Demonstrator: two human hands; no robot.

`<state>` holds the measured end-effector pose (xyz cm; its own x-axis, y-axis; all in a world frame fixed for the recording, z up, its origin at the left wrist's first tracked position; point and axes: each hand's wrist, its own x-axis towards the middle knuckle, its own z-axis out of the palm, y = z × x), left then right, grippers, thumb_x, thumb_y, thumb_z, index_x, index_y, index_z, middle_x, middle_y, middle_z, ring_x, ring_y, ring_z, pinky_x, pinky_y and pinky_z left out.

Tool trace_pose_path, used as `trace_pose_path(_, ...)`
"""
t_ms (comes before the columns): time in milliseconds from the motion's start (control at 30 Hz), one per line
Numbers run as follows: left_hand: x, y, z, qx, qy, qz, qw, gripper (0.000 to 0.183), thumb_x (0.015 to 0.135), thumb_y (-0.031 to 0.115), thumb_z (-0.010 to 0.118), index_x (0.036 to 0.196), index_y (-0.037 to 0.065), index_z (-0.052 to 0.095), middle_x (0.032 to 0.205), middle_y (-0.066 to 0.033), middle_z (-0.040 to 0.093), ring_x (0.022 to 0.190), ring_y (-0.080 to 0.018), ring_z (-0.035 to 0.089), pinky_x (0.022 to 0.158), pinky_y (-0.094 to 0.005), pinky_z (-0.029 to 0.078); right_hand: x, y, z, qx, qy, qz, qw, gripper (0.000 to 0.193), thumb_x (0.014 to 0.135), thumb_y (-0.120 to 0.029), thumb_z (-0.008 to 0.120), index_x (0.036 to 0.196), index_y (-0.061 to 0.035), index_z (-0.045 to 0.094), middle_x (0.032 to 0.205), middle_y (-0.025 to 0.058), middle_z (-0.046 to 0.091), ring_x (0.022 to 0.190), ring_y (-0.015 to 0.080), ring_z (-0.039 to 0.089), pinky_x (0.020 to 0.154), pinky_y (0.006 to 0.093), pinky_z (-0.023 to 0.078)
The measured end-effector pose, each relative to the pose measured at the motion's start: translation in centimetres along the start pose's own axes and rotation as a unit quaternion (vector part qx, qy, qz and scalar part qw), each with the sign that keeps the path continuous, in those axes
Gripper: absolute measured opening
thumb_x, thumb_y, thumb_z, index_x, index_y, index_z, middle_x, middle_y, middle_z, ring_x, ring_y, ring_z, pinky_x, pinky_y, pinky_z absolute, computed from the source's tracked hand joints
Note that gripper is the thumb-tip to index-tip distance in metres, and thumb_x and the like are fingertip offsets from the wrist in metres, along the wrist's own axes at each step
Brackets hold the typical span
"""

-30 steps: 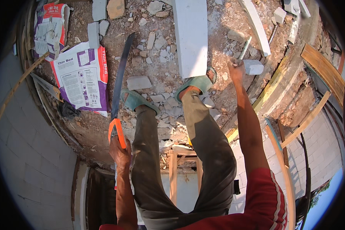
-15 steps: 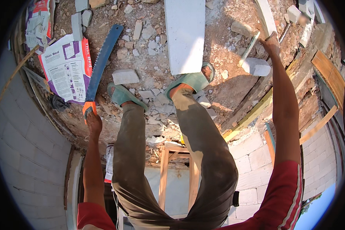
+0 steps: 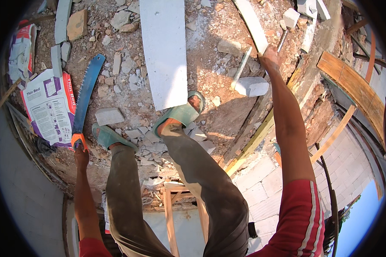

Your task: The person marks a curved masonry block and cuts it using a hand saw.

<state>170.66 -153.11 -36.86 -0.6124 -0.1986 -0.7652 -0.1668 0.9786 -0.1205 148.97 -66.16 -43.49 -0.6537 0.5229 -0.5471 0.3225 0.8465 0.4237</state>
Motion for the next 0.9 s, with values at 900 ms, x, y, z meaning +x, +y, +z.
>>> trace_pose_path(900, 2.4, 57.8, -21.1, -0.583, -0.392, 0.085, 0.707, 0.058, 0.079, 0.028, 0.068, 0.123, -0.002, 0.046, 0.114, -0.0124, 0.057, 0.101, -0.0243, 0.058, 0.091, -0.0375, 0.048, -23.3, -9.7, -13.5, 0.447, -0.011, -0.093, 0.889, 0.073, 0.064, -0.034, 0.079, 0.119, 0.0003, 0.047, 0.119, 0.0151, 0.046, 0.118, 0.0311, 0.042, 0.098, 0.0459, 0.034)
